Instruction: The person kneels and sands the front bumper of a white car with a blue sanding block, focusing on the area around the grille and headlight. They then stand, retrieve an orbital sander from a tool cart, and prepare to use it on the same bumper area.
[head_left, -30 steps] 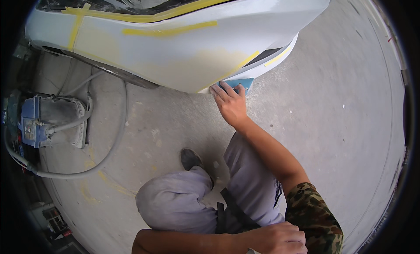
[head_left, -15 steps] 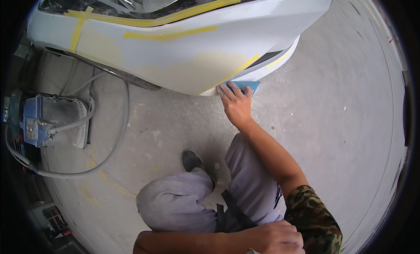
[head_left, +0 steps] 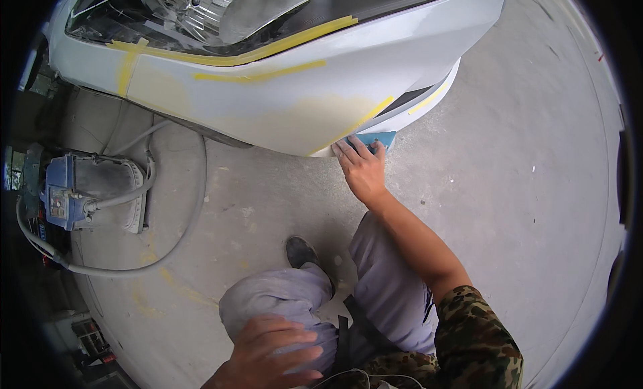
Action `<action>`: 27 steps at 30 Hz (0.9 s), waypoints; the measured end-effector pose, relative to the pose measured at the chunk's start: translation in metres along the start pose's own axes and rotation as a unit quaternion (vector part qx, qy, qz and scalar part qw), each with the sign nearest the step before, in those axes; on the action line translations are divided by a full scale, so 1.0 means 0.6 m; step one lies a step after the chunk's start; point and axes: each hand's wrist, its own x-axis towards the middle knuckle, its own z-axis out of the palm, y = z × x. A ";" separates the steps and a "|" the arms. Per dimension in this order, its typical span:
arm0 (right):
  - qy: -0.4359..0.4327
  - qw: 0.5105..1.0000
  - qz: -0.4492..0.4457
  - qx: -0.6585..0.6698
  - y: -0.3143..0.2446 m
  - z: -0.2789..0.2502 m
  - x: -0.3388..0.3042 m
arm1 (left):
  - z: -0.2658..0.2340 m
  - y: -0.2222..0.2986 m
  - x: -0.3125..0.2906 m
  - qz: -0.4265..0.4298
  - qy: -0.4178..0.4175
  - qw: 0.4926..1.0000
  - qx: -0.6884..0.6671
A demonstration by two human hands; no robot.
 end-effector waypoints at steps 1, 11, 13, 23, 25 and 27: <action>-0.005 0.998 -0.066 0.008 -0.001 0.000 0.000 | -0.020 -0.009 -0.050 -0.056 0.054 0.995 0.067; 0.000 0.988 -0.156 0.013 -0.004 0.003 -0.001 | 0.229 0.130 -0.344 -0.374 0.162 0.902 0.143; -0.003 0.996 -0.083 0.031 -0.003 0.003 0.000 | 0.271 0.141 -0.357 -0.387 0.154 0.895 0.163; -0.009 0.999 0.001 0.034 -0.004 0.013 -0.005 | 0.342 0.122 -0.447 -0.456 0.201 0.813 0.301; 0.005 0.998 -0.061 0.011 -0.002 0.017 -0.005 | 0.339 0.122 -0.444 -0.481 0.217 0.803 0.276; 0.016 0.990 -0.140 0.009 -0.001 0.020 -0.003 | 0.323 0.127 -0.436 -0.481 0.200 0.811 0.266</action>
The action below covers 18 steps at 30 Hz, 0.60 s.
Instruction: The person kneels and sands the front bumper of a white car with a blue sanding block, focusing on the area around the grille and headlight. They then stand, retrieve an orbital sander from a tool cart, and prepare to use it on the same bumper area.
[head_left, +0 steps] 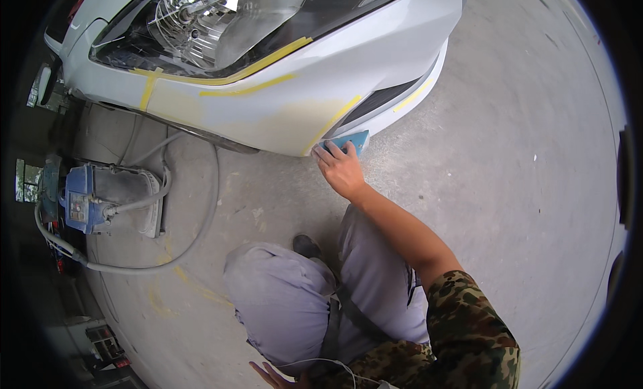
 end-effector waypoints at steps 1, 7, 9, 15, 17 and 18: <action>-0.004 1.000 -0.029 -0.008 0.000 0.001 0.002 | -0.019 0.000 0.009 0.025 -0.017 1.000 0.009; -0.012 0.999 0.029 -0.002 0.000 -0.009 0.009 | -0.088 -0.016 0.173 0.118 0.027 0.988 -0.094; -0.017 0.999 -0.029 -0.001 0.000 -0.013 0.012 | -0.075 0.001 0.242 0.128 0.079 0.974 -0.168; -0.013 0.999 0.014 0.026 0.004 -0.012 0.011 | -0.065 0.069 0.363 0.279 0.002 0.949 -0.144; -0.027 0.999 0.008 0.024 0.008 -0.010 0.006 | -0.071 0.080 0.364 0.272 0.000 0.945 -0.183; -0.013 0.999 -0.021 0.035 0.006 -0.010 0.004 | -0.074 0.081 0.359 0.259 -0.002 0.945 -0.199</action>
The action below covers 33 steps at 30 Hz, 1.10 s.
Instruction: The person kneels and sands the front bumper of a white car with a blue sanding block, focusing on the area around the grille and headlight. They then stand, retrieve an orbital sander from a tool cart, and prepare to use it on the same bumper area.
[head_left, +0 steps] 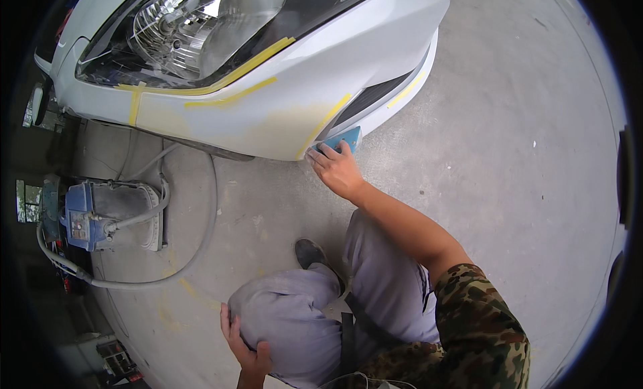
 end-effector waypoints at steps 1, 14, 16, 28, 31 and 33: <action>0.003 1.000 0.020 -0.010 0.004 -0.002 -0.004 | -0.004 0.003 -0.003 -0.002 -0.009 1.000 0.009; 0.010 1.000 0.014 -0.008 0.041 -0.014 -0.019 | 0.031 -0.087 0.056 0.044 -0.084 0.994 -0.061; 0.003 1.000 0.012 -0.029 0.050 -0.017 -0.022 | 0.037 -0.101 0.085 0.081 -0.127 0.986 -0.068; -0.029 0.997 -0.006 -0.066 0.068 -0.012 -0.037 | 0.207 -0.162 0.296 0.227 -0.326 0.882 -0.254; 0.004 0.999 0.018 -0.048 0.046 0.006 -0.039 | 0.226 -0.162 0.306 0.263 -0.359 0.854 -0.270; 0.015 0.999 0.007 -0.028 0.031 0.014 -0.038 | 0.228 -0.161 0.310 0.265 -0.363 0.848 -0.281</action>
